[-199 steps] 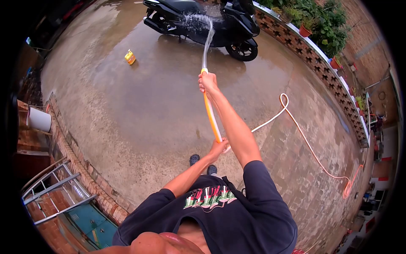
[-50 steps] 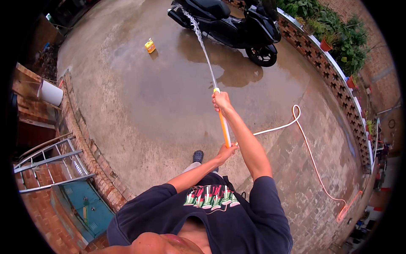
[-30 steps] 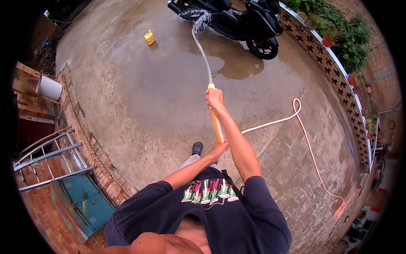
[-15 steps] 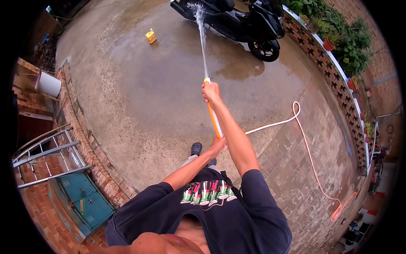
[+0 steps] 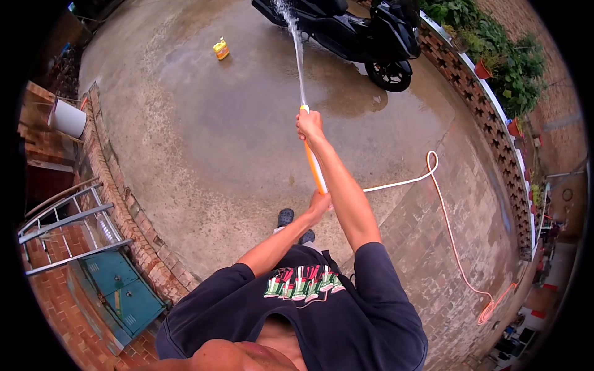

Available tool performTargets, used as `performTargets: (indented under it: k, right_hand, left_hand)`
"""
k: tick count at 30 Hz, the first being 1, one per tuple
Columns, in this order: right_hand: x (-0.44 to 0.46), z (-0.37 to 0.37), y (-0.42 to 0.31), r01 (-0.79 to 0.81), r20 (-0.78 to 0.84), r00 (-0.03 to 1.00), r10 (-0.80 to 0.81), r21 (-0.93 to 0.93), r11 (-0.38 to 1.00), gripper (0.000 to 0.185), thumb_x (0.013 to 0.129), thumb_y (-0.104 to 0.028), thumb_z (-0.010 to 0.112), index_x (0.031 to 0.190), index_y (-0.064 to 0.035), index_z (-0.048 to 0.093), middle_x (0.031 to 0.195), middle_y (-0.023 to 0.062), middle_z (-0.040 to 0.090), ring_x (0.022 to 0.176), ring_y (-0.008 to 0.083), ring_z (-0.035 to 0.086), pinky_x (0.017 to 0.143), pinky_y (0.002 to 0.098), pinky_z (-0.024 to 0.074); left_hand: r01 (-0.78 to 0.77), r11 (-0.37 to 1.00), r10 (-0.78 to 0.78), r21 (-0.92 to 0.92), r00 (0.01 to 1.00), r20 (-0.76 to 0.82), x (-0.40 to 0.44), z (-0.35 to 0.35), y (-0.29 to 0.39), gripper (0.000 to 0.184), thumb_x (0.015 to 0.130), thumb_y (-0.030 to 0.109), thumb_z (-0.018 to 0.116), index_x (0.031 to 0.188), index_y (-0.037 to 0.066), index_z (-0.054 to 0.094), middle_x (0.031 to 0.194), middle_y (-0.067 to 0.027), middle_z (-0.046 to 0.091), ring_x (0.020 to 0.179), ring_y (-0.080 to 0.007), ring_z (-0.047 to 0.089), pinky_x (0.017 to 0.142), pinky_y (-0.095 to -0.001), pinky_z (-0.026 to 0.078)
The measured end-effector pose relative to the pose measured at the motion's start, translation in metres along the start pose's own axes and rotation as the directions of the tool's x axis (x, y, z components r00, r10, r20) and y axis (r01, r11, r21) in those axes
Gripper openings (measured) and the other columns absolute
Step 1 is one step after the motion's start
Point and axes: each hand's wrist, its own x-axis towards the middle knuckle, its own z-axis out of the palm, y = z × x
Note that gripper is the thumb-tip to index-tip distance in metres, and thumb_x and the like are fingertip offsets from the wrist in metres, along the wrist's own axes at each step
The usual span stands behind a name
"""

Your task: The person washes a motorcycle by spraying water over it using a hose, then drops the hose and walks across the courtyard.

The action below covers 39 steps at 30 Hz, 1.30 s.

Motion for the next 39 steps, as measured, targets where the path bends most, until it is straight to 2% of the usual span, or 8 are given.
performTargets:
  k: [6,13,19,22,27,30,33,39]
  right_hand:
    - [-0.001,0.002,-0.012,0.061,0.049,0.997,-0.060,-0.016,0.998,0.019,0.098,-0.020,0.041,0.088,-0.0045,0.048,0.061,0.0001,0.043,0.040,0.0072,0.034,0.034,0.0269,0.0261]
    - [0.026,0.000,-0.002,0.022,-0.015,1.000,-0.023,-0.039,0.999,0.027,0.099,-0.023,0.042,0.087,-0.0013,0.052,0.060,0.0040,0.048,0.039,0.0097,0.038,0.035,0.0295,0.0284]
    - [0.016,0.010,-0.022,0.065,0.073,0.996,-0.059,-0.082,0.994,0.028,0.100,-0.025,0.043,0.087,-0.0012,0.052,0.061,0.0046,0.049,0.039,0.0098,0.038,0.034,0.0294,0.0286]
    - [0.035,0.006,-0.008,-0.024,0.042,0.999,0.026,-0.039,0.999,0.027,0.099,-0.024,0.043,0.087,-0.0018,0.052,0.062,0.0035,0.049,0.040,0.0095,0.038,0.035,0.0295,0.0288]
    - [0.002,0.017,-0.026,0.049,0.122,0.992,-0.041,-0.068,0.996,0.027,0.100,-0.024,0.042,0.087,-0.0018,0.052,0.062,0.0028,0.049,0.040,0.0095,0.037,0.035,0.0292,0.0287]
    - [0.019,0.013,-0.016,-0.001,0.021,1.000,0.001,-0.030,1.000,0.027,0.100,-0.024,0.042,0.088,-0.0017,0.052,0.062,0.0027,0.049,0.040,0.0098,0.038,0.035,0.0288,0.0284]
    - [0.017,0.016,-0.011,0.019,0.037,0.999,-0.014,-0.129,0.991,0.027,0.100,-0.023,0.042,0.087,-0.0016,0.052,0.062,0.0026,0.049,0.041,0.0099,0.039,0.035,0.0287,0.0288]
    - [0.022,0.022,-0.006,0.037,0.017,0.999,-0.036,-0.048,0.998,0.024,0.099,-0.022,0.042,0.089,-0.0029,0.051,0.062,0.0023,0.048,0.041,0.0090,0.038,0.035,0.0285,0.0283]
  left_hand:
    - [0.019,1.000,-0.020,0.021,1.000,0.007,0.010,-0.001,0.009,0.021,0.092,0.018,0.059,0.072,0.012,0.052,0.061,0.0048,0.047,0.052,-0.0069,0.043,0.048,-0.0261,0.032]
    - [0.051,0.999,-0.050,-0.019,0.997,0.055,0.017,-0.004,0.009,0.023,0.093,0.019,0.057,0.072,0.012,0.053,0.061,0.0044,0.047,0.052,-0.0069,0.042,0.049,-0.0260,0.031]
    - [0.028,1.000,-0.028,0.009,0.999,0.045,0.006,0.012,0.046,0.023,0.094,0.019,0.056,0.072,0.012,0.054,0.061,0.0041,0.048,0.051,-0.0064,0.042,0.047,-0.0263,0.031]
    - [0.064,0.998,-0.063,-0.011,0.993,0.103,0.012,0.002,0.028,0.021,0.093,0.020,0.057,0.074,0.011,0.055,0.062,0.0042,0.048,0.052,-0.0064,0.043,0.047,-0.0267,0.031]
    - [0.045,0.998,-0.046,0.032,0.998,0.032,0.019,0.001,0.026,0.021,0.093,0.019,0.056,0.074,0.010,0.057,0.062,0.0040,0.049,0.053,-0.0069,0.043,0.049,-0.0266,0.032]
    - [0.058,0.997,-0.061,0.055,0.997,0.056,0.012,-0.001,0.035,0.020,0.092,0.018,0.057,0.074,0.009,0.056,0.062,0.0033,0.050,0.054,-0.0080,0.044,0.050,-0.0269,0.033]
    - [0.064,0.997,-0.066,0.047,0.997,0.046,0.015,-0.003,0.028,0.018,0.090,0.017,0.058,0.075,0.009,0.056,0.063,0.0028,0.051,0.054,-0.0086,0.045,0.050,-0.0273,0.033]
    - [0.070,0.997,-0.070,0.017,0.998,0.004,0.017,-0.010,0.031,0.017,0.090,0.016,0.058,0.074,0.009,0.056,0.061,0.0038,0.049,0.052,-0.0072,0.042,0.049,-0.0267,0.031]
